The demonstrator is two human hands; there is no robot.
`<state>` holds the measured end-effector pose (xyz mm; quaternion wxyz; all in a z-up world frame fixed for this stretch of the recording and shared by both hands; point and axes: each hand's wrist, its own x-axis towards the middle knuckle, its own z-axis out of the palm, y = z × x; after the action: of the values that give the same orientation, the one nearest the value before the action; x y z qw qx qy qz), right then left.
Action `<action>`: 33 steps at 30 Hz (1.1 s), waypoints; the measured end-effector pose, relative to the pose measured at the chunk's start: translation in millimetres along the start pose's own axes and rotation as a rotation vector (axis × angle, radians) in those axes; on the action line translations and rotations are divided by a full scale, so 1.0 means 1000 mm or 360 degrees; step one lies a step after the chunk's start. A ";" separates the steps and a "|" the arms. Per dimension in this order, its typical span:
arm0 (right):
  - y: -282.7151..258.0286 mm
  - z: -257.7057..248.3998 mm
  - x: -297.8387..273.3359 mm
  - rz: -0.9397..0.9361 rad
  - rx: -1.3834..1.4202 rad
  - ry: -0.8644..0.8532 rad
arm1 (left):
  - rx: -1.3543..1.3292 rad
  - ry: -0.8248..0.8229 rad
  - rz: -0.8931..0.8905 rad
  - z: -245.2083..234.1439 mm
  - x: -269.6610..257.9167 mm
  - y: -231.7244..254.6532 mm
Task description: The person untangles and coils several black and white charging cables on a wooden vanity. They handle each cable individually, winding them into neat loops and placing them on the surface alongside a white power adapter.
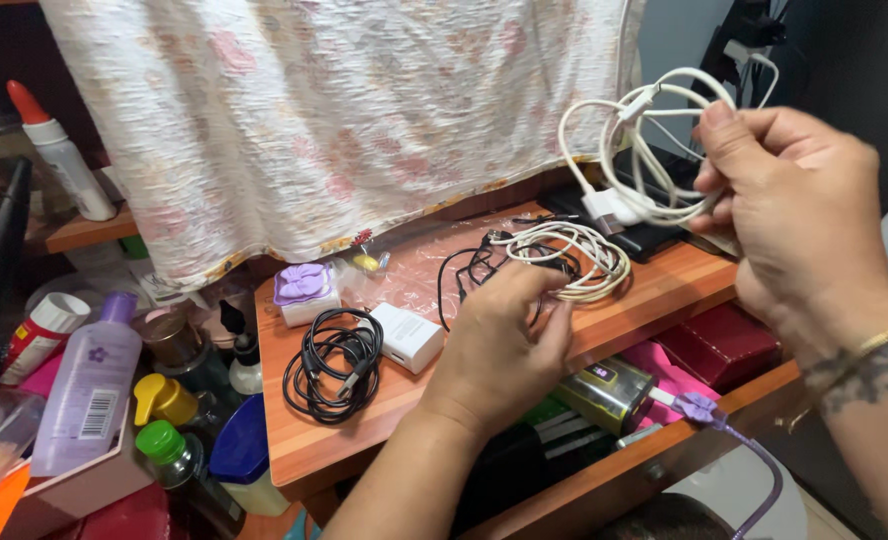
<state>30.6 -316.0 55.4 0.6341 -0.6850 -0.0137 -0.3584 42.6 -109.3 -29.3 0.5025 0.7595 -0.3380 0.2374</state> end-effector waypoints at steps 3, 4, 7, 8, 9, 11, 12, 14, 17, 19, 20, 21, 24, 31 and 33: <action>-0.001 0.003 -0.011 0.0367 0.0222 -0.0062 | -0.0395 -0.0067 -0.0219 0.001 0.001 0.004; 0.001 0.004 -0.015 0.0504 0.0308 -0.0089 | -0.0555 -0.0119 -0.0269 0.003 0.001 0.004; 0.014 0.010 -0.027 0.0852 0.0625 -0.0309 | -0.1021 -0.0210 -0.0335 0.006 0.008 -0.002; 0.018 0.012 -0.030 0.0864 0.0570 -0.0314 | -0.1167 -0.0202 -0.0297 0.006 0.011 -0.006; 0.023 0.015 -0.034 0.0876 0.0515 -0.0319 | -0.1312 -0.0193 -0.0258 0.007 0.012 -0.009; 0.030 0.016 -0.040 0.0899 0.0470 -0.0377 | -0.1308 -0.0153 -0.0391 0.007 0.012 -0.016; 0.034 0.017 -0.043 0.0915 0.0478 -0.0434 | -0.1305 -0.0129 -0.0461 0.007 0.011 -0.019; 0.043 0.019 -0.049 0.0947 0.0473 -0.0506 | -0.1365 -0.0112 -0.0426 0.011 0.008 -0.024; 0.053 0.020 -0.055 0.1024 0.0437 -0.0499 | -0.1145 -0.0063 -0.0317 0.014 0.005 -0.030; 0.060 0.020 -0.058 0.1107 0.0417 -0.0433 | -0.1053 -0.0063 -0.0299 0.016 0.004 -0.032; 0.063 0.021 -0.059 0.1039 0.0434 -0.0491 | -0.1084 -0.0082 -0.0326 0.017 0.004 -0.032; 0.065 0.021 -0.059 0.0971 0.0452 -0.0548 | -0.1115 -0.0101 -0.0352 0.017 0.003 -0.032; 0.067 0.023 -0.060 0.0988 0.0474 -0.0500 | -0.0998 -0.0068 -0.0379 0.017 0.004 -0.030; 0.061 0.027 -0.063 0.1088 0.0552 -0.0436 | -0.0984 -0.0079 -0.0399 0.015 0.005 -0.026; 0.058 0.027 -0.063 0.1059 0.0552 -0.0483 | -0.0944 -0.0067 -0.0366 0.015 0.004 -0.026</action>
<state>23.7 -276.0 -24.9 0.8124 -0.5801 0.0550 -0.0208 65.1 -117.5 -47.4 0.7185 0.6179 -0.3147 0.0542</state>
